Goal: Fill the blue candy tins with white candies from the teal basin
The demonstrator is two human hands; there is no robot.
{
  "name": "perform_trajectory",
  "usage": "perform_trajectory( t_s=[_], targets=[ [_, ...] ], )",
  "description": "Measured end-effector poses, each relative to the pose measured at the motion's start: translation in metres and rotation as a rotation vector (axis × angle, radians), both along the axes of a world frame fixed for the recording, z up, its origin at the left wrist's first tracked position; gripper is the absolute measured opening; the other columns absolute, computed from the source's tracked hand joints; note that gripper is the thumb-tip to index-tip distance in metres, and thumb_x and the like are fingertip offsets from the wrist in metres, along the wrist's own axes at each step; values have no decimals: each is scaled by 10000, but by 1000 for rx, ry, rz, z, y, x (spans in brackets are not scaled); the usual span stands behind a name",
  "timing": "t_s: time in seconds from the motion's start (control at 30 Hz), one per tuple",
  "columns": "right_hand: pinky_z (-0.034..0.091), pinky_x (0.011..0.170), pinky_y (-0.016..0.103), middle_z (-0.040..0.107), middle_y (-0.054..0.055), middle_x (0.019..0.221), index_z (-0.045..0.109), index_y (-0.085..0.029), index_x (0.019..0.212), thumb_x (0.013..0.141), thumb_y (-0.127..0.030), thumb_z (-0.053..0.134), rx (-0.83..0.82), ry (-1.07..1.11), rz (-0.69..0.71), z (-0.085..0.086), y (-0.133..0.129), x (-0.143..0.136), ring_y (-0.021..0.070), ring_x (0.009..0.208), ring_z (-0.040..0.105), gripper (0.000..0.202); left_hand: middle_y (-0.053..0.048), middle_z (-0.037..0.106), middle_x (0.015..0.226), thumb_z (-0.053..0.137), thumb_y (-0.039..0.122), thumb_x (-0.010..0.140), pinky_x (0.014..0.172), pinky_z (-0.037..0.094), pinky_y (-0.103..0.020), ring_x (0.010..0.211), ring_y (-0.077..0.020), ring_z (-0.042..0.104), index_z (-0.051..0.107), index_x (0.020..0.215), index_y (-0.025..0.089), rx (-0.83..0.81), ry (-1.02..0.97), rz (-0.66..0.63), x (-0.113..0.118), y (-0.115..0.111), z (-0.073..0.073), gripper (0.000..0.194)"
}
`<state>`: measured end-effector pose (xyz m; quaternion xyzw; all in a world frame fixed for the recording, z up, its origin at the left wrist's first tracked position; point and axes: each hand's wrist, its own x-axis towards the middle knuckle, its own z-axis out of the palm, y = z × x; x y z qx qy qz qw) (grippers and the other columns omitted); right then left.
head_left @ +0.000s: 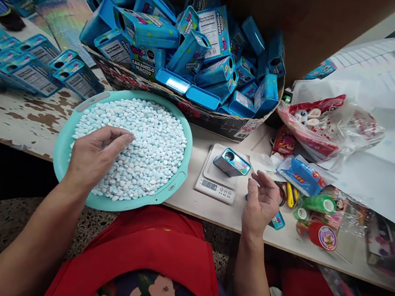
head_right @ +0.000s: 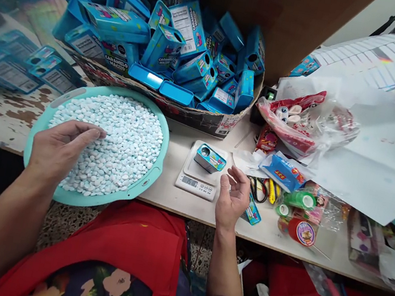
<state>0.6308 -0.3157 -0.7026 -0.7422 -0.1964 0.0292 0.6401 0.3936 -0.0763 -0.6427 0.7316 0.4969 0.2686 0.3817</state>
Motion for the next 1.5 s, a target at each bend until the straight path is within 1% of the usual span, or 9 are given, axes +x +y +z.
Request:
perform_trajectory(
  t_s=[0.17,0.57,0.83,0.93,1.03,1.17,1.23,1.4,1.5],
  targets=[
    [515,928,424,590,91,1165,561,-191,1156,788,-323,700,-12,17,0,-3,5,-2,216,1090,599,415,-3,707,869,663,398,798,819,488,-267,869,-169,648,708,846,204,70,19,34,-1,2,-10,205],
    [434,1025,429,507,110,1334,490,-213,1273,703,-349,781,-122,42,69,-24,18,4,249,1257,483,654,-36,705,890,642,373,831,875,484,-286,889,-168,636,704,875,160,71,-5,24,1,2,-6,226],
    [423,1031,416,498,116,1361,456,-217,1322,634,-374,816,-156,64,80,-33,23,6,247,1238,504,792,-18,702,893,629,385,835,854,477,-282,885,-174,636,702,867,178,49,-4,8,2,3,-4,222],
    [462,974,420,614,107,1179,553,-164,1203,620,-393,812,-181,113,84,-37,25,12,228,1049,606,678,-9,699,886,610,377,844,846,483,-275,875,-171,636,692,857,192,90,-8,-6,5,1,-7,202],
    [493,914,446,680,70,952,632,-132,1034,617,-420,802,-186,152,28,-31,24,24,214,869,642,535,-16,695,889,579,324,871,840,490,-276,871,-162,637,671,867,191,210,-35,-79,9,-4,-9,162],
    [509,884,444,686,69,928,650,-119,1021,572,-406,836,-88,52,-146,-4,29,31,220,841,647,564,-50,695,935,555,249,903,856,501,-302,910,-166,647,646,947,179,434,-97,-195,21,-13,-4,123],
    [532,822,405,683,50,856,666,-129,977,561,-391,849,-119,-12,-52,15,39,21,207,780,636,525,-70,686,1027,573,244,899,898,506,-325,989,-178,638,609,1083,180,510,-139,-272,31,-17,5,198],
    [557,751,327,678,38,888,671,-188,979,671,-350,804,-127,-106,468,56,83,-32,185,791,635,373,-105,585,1285,641,290,860,1002,478,-368,1185,-210,555,448,1342,212,434,-200,-658,48,-26,44,525],
    [532,912,392,628,68,1158,598,-239,1197,756,-304,746,-6,-133,655,67,101,-50,216,1043,615,470,-65,656,1136,669,296,844,940,504,-326,1061,-186,612,543,1211,210,430,-206,-577,37,-22,61,397]
  ],
)
